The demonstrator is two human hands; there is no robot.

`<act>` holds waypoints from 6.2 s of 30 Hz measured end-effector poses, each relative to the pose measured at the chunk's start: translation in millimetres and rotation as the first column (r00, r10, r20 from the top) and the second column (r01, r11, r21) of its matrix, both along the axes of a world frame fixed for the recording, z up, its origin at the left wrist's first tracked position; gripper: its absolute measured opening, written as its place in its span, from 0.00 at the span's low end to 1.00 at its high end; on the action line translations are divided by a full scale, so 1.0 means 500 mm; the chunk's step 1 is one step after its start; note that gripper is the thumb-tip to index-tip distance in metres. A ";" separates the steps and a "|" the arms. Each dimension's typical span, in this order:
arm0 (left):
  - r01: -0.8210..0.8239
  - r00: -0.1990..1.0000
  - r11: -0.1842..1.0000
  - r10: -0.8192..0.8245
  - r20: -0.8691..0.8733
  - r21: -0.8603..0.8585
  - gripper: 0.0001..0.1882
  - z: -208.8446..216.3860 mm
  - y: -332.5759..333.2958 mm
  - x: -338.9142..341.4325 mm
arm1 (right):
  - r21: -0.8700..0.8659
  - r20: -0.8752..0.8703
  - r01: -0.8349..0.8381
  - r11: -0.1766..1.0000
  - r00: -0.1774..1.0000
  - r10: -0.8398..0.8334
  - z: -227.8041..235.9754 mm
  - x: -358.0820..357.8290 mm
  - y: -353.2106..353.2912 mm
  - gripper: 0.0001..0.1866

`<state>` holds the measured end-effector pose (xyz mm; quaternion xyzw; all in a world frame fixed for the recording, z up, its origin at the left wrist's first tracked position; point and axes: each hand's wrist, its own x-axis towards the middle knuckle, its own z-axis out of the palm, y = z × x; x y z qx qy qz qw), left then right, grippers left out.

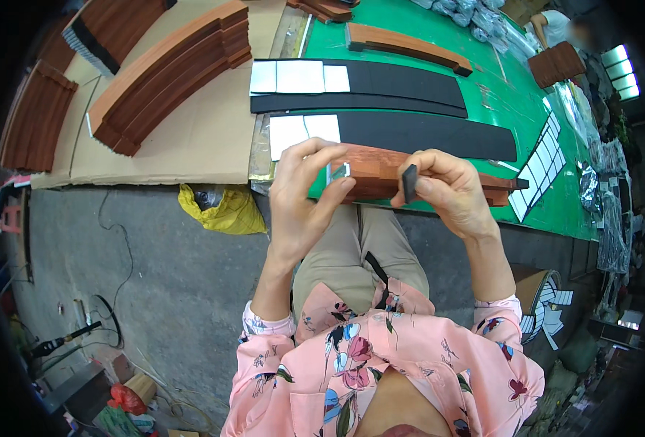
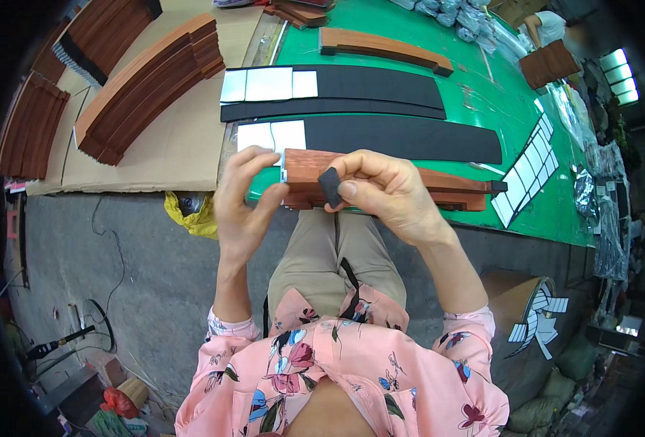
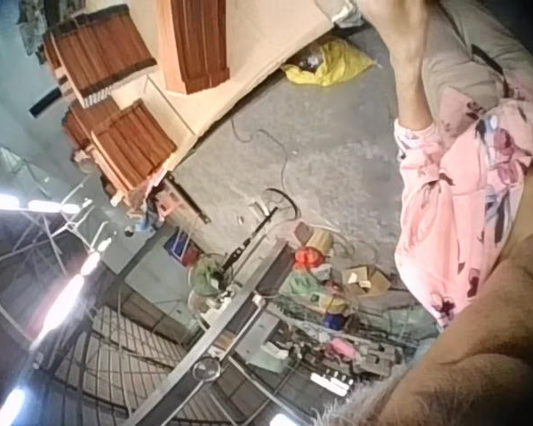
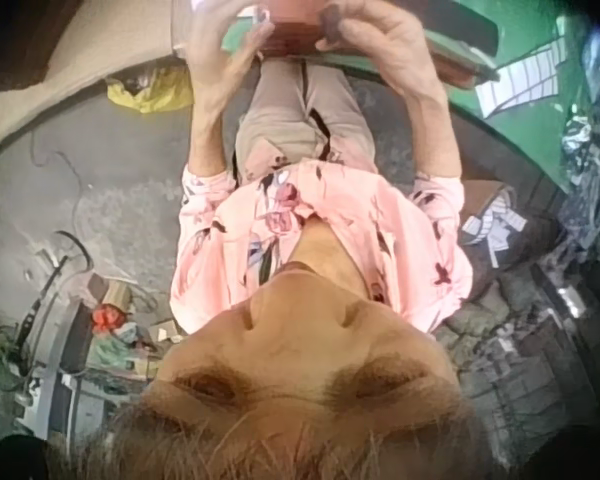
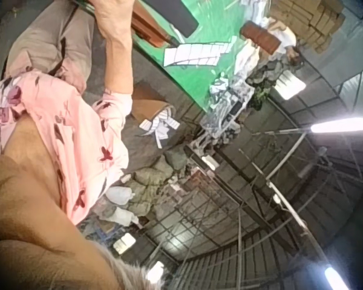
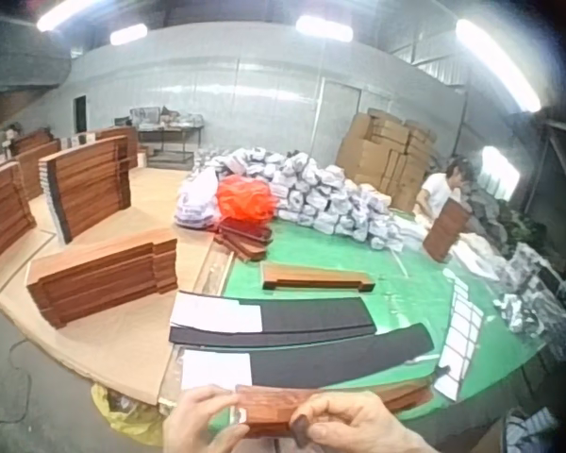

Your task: Applying black adhesive tape strips to the edges and corners of wooden furniture components.

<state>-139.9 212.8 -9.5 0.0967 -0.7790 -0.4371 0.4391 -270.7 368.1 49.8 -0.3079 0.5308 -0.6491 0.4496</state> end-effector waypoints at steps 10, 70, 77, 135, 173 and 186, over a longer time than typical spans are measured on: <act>0.137 0.990 0.973 -0.132 0.041 -0.186 0.14 0.081 0.026 0.039 | -0.171 -0.922 0.033 0.985 0.348 -0.172 0.006 0.053 -0.010 0.10; 0.242 0.966 0.966 -0.250 0.074 0.095 0.16 -0.038 -0.027 -0.013 | -0.134 -0.934 0.189 0.973 0.305 -0.188 -0.025 0.024 -0.050 0.12; 0.238 0.967 0.968 -0.244 0.076 0.081 0.16 -0.037 -0.027 -0.014 | -0.131 -0.939 0.189 0.973 0.291 -0.183 -0.026 0.023 -0.051 0.12; 0.089 0.993 0.976 -0.102 -0.053 -0.197 0.14 -0.031 0.000 -0.027 | -0.289 -0.913 0.155 0.945 0.251 -0.321 -0.063 0.010 -0.039 0.13; 0.105 0.987 0.990 -0.115 0.114 0.095 0.22 -0.033 0.007 -0.011 | -0.160 -0.944 0.031 0.987 0.288 -0.162 -0.051 -0.005 -0.055 0.14; 0.122 0.991 0.976 -0.130 -0.034 -0.182 0.13 -0.033 0.001 -0.018 | -0.278 -0.900 0.079 0.957 0.326 -0.289 -0.046 0.008 -0.035 0.17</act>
